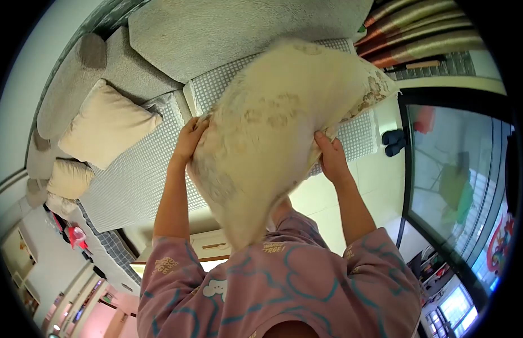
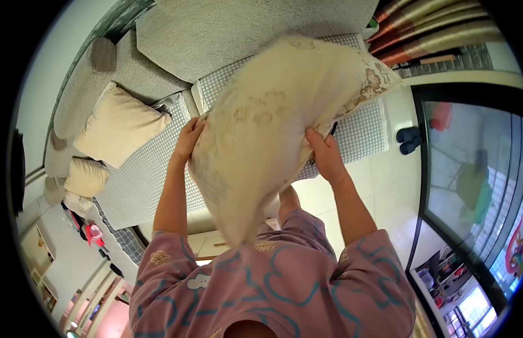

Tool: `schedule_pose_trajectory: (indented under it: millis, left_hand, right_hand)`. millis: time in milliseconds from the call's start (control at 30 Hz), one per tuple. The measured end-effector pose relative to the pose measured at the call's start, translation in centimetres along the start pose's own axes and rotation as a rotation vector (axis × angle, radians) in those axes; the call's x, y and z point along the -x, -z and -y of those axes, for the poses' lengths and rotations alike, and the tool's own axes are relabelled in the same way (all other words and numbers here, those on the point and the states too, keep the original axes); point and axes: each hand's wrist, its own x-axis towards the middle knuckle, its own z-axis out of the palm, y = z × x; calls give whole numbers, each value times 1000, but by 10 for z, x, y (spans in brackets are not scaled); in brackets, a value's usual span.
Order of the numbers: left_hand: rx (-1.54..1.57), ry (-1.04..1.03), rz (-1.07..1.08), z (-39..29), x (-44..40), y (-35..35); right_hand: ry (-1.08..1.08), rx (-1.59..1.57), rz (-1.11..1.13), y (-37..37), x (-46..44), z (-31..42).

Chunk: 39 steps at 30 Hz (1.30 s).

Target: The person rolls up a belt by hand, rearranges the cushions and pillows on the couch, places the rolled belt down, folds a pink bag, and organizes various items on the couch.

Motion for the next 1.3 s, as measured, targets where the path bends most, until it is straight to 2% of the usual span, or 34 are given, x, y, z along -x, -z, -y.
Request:
schedule_pose_trajectory:
  millis: [33, 67, 133, 200, 233, 300, 333, 367, 400, 433, 467, 500, 533, 600, 667, 733, 800, 867, 933, 967, 1033, 1133, 1167, 1200, 1233, 1267, 1300]
  left_hand:
    - [-385, -59, -83, 15, -9, 12]
    - [-370, -44, -96, 27, -7, 21]
    - [-332, -229, -183, 50, 3, 44]
    - [-709, -438, -225, 140, 6, 90]
    - [-544, -15, -224, 88, 54, 66]
    - [-728, 26, -214, 175, 98, 78]
    - [-702, 124, -160, 195, 136, 75]
    - [-786, 76, -139, 282, 165, 86]
    - [-819, 305, -173, 268, 210, 66]
    - [-653, 292, -104, 317, 248, 68]
    - [-635, 392, -103, 329, 287, 54]
    - [-563, 717, -29, 318, 319, 40]
    - [-703, 423, -31, 391, 363, 33]
    - [-251, 845, -24, 393, 410, 2]
    - [-88, 819, -46, 370, 433, -25]
    - [-135, 733, -12, 341, 432, -42]
    - [86, 727, -138, 319, 424, -54]
    - [241, 814, -190, 350, 417, -64]
    - [184, 633, -203, 310, 395, -64]
    - [271, 573, -230, 302, 385, -66]
    - [357, 482, -259, 289, 372, -62]
    - [403, 429, -185, 301, 367, -48]
    - [398, 471, -185, 295, 368, -37]
    - [403, 453, -190, 308, 373, -24]
    - [330, 432, -203, 327, 379, -15]
    - [258, 411, -200, 345, 388, -6]
    - [193, 409, -211, 362, 397, 10]
  right_hand:
    - [3, -156, -91, -27, 0, 17]
    - [-12, -140, -78, -31, -12, 17]
    - [-52, -94, -9, -39, -57, 12]
    - [-26, -99, 83, -45, -109, -8]
    - [11, -114, 166, -49, -122, -15]
    - [-9, -3, 238, -63, -120, -14]
    - [-28, 100, 291, -70, -113, -14]
    - [-35, 102, 296, -77, -103, -11]
    - [-22, 118, 208, -85, -92, -3]
    - [-10, 135, 120, -93, -84, 6]
    - [-14, 141, 123, -98, -79, 19]
    - [48, 141, 94, -98, -76, 34]
    - [111, 143, 70, -99, -74, 49]
    - [162, 69, -1, -100, -86, 74]
    - [167, 26, 12, -98, -102, 99]
    - [164, -13, -38, -101, -136, 113]
    - [170, 24, -70, -110, -181, 114]
    - [111, -69, 38, -97, -242, 100]
    - [902, 1073, 170, -65, -275, 73]
    - [669, 1165, 101, -40, -302, 64]
    - [312, 799, -7, -40, -296, 8]
    - [511, 1528, 380, 22, -243, -107]
    - [1199, 1628, 652, 85, -233, -172]
    - [305, 1910, 663, 62, -158, -188]
    - [-103, 2197, 877, 66, -123, -235]
    - [-126, 1949, 761, 66, -52, -247]
    - [-297, 1883, 1111, 64, -14, -268]
